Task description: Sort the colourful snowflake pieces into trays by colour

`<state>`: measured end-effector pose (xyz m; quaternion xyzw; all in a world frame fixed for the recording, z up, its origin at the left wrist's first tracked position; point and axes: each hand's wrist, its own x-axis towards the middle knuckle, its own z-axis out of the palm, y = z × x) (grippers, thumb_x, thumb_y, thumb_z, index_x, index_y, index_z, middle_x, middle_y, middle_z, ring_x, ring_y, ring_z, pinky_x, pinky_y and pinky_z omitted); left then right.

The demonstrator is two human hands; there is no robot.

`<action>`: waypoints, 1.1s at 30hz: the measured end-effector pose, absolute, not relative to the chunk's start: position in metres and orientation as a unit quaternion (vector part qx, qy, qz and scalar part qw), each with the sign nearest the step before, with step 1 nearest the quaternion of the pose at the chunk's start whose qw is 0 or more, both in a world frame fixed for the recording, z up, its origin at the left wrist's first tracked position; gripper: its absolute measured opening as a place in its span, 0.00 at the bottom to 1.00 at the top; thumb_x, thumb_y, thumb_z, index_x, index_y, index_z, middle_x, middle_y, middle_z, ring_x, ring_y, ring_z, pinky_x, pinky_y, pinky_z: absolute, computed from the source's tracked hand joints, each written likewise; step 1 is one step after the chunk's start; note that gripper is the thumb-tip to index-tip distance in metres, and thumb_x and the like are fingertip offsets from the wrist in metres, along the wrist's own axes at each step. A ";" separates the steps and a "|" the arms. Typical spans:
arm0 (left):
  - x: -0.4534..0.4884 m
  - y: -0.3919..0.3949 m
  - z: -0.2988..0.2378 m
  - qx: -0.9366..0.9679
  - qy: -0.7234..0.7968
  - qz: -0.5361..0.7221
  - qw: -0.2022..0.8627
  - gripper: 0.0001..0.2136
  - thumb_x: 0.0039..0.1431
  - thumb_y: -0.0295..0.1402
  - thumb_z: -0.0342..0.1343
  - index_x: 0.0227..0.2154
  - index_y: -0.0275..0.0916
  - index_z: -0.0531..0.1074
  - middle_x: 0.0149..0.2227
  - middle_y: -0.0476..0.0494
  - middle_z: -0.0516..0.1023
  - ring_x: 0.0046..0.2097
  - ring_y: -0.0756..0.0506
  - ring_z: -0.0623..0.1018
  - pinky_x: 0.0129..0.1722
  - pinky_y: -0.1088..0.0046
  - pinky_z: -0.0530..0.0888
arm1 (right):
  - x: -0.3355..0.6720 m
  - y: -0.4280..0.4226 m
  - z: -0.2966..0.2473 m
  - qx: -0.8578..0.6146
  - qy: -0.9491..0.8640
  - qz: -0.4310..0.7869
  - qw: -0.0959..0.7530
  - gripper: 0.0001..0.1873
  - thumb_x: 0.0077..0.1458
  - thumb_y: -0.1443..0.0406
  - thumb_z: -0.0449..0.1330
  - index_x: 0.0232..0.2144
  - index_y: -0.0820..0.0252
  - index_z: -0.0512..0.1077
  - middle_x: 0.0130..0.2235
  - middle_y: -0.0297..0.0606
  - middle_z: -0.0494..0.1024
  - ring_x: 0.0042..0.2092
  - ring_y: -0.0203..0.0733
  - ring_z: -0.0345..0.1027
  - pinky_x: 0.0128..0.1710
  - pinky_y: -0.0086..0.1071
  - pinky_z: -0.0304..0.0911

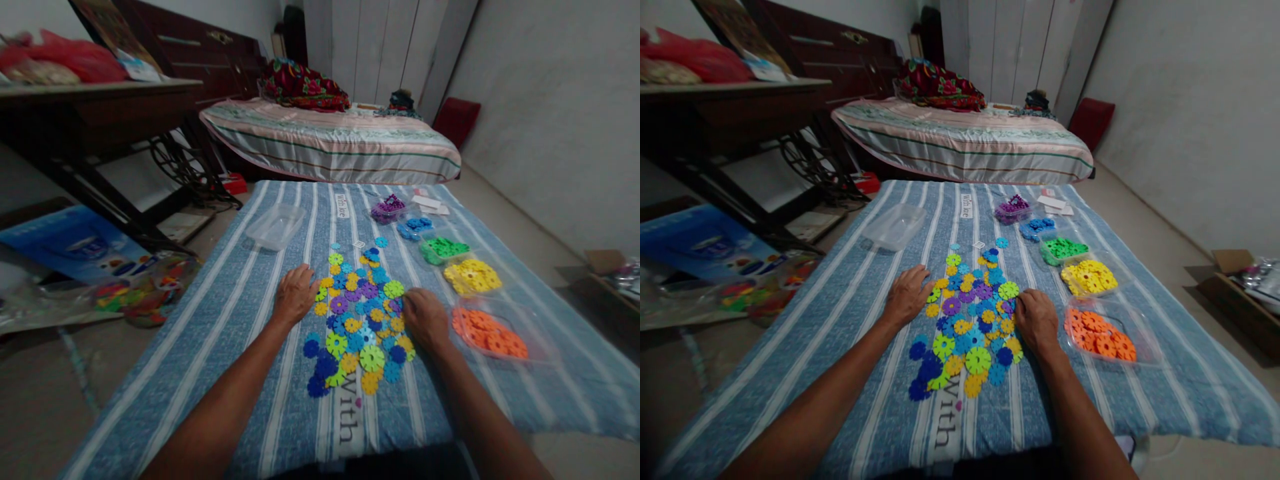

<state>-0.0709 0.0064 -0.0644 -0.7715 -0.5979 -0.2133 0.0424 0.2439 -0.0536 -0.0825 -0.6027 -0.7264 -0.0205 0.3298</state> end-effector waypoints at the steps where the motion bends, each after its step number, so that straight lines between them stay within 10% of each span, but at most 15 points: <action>1: -0.071 0.007 -0.065 -0.771 -0.598 -0.213 0.043 0.14 0.62 0.36 0.49 0.45 0.36 0.73 0.54 0.33 0.73 0.53 0.36 0.72 0.53 0.55 0.70 | 0.244 -0.054 -0.082 -0.602 -0.726 -0.022 0.332 0.12 0.59 0.66 0.51 0.30 0.60 0.74 0.35 0.42 0.76 0.38 0.44 0.65 0.40 0.35 0.58; 33: -0.083 0.017 -0.075 -0.775 -0.573 -0.261 0.047 0.12 0.61 0.33 0.45 0.41 0.39 0.73 0.51 0.35 0.75 0.51 0.38 0.74 0.52 0.56 0.71 | 0.240 -0.048 -0.085 -0.611 -0.716 0.001 0.337 0.12 0.60 0.67 0.51 0.30 0.59 0.74 0.36 0.41 0.76 0.39 0.42 0.66 0.42 0.34 0.59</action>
